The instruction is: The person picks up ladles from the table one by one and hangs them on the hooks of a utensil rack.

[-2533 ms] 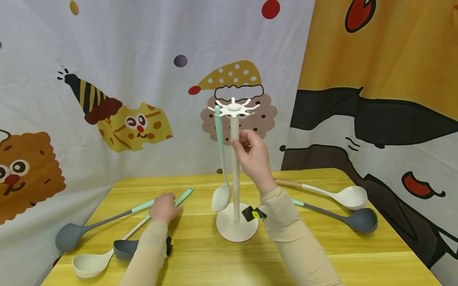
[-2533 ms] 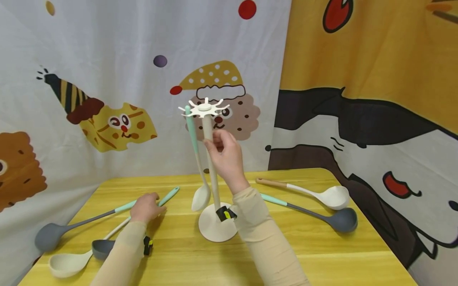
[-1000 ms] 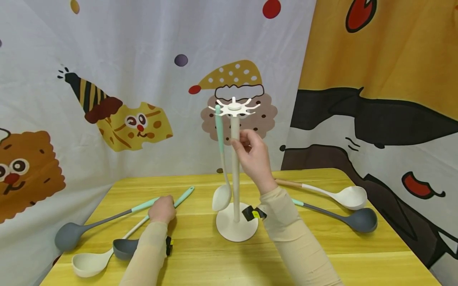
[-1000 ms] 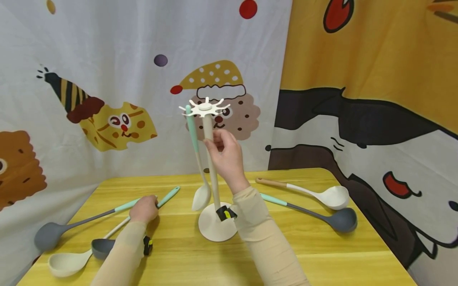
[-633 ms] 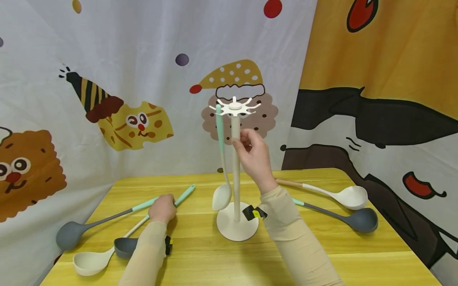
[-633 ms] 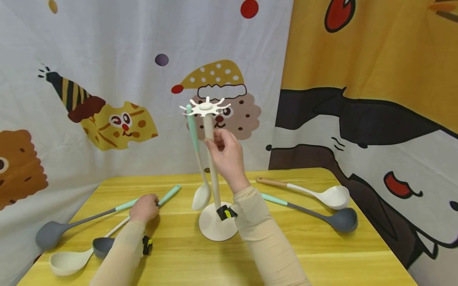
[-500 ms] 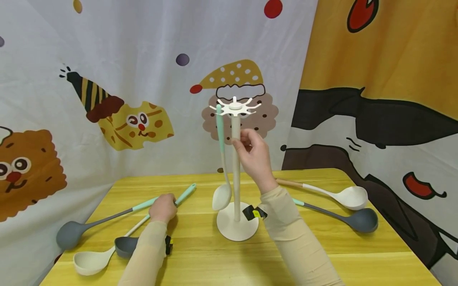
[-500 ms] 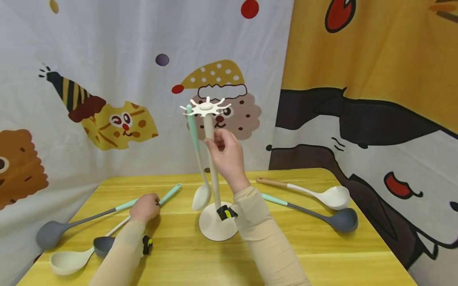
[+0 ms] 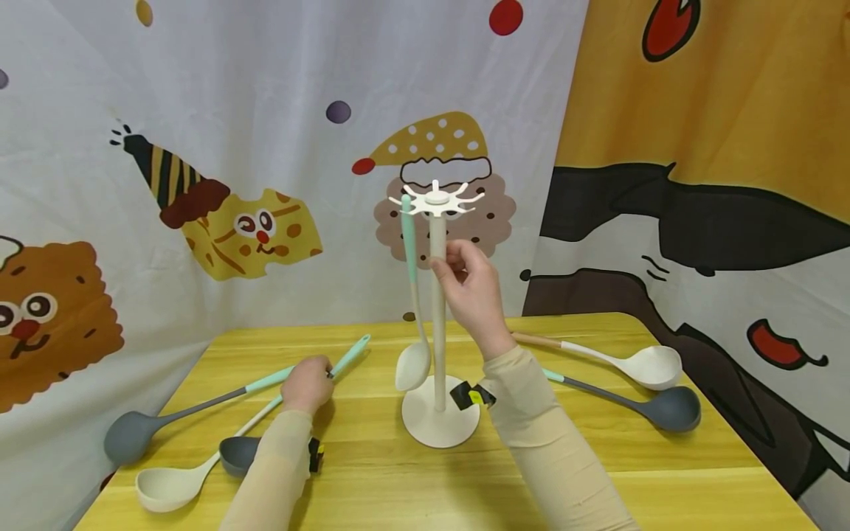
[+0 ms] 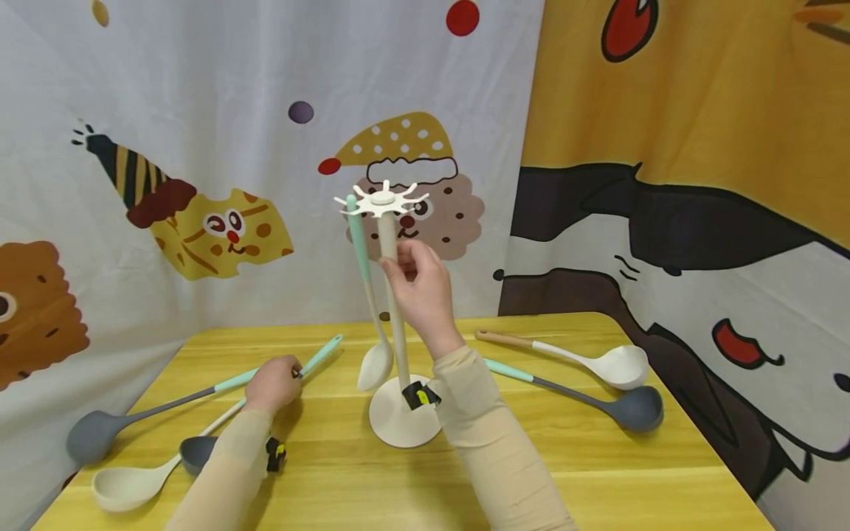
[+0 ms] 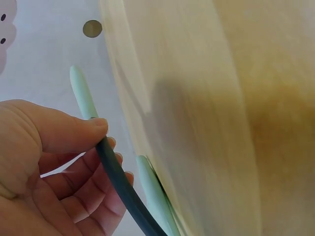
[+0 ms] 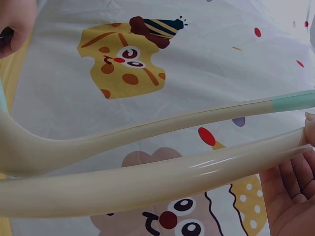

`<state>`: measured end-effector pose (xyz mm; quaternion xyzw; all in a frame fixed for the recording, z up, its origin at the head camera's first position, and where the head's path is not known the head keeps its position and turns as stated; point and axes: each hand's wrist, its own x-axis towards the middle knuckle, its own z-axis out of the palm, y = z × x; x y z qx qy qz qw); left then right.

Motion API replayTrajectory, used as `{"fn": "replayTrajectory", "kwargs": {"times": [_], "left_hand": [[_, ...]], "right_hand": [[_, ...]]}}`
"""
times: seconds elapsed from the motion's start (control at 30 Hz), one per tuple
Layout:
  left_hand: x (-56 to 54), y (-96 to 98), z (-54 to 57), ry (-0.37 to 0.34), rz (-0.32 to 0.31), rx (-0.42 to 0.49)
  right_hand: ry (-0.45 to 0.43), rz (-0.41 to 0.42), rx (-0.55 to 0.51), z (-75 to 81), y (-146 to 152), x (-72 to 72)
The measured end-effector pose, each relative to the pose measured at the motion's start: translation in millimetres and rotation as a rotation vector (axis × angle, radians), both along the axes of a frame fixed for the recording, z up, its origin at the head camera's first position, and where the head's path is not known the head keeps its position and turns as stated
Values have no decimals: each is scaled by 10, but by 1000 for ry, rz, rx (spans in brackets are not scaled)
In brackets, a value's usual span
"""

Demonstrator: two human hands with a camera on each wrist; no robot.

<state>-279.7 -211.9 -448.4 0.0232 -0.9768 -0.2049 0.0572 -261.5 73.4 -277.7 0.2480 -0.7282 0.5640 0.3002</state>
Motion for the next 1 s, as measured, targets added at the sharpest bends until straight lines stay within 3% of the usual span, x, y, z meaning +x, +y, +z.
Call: {"fn": "replayTrajectory", "kwargs": {"times": [1.0], "left_hand": [[16,179,194,128,-46,76]], "right_hand": [[-7,-5,-4,7,-1,17]]}}
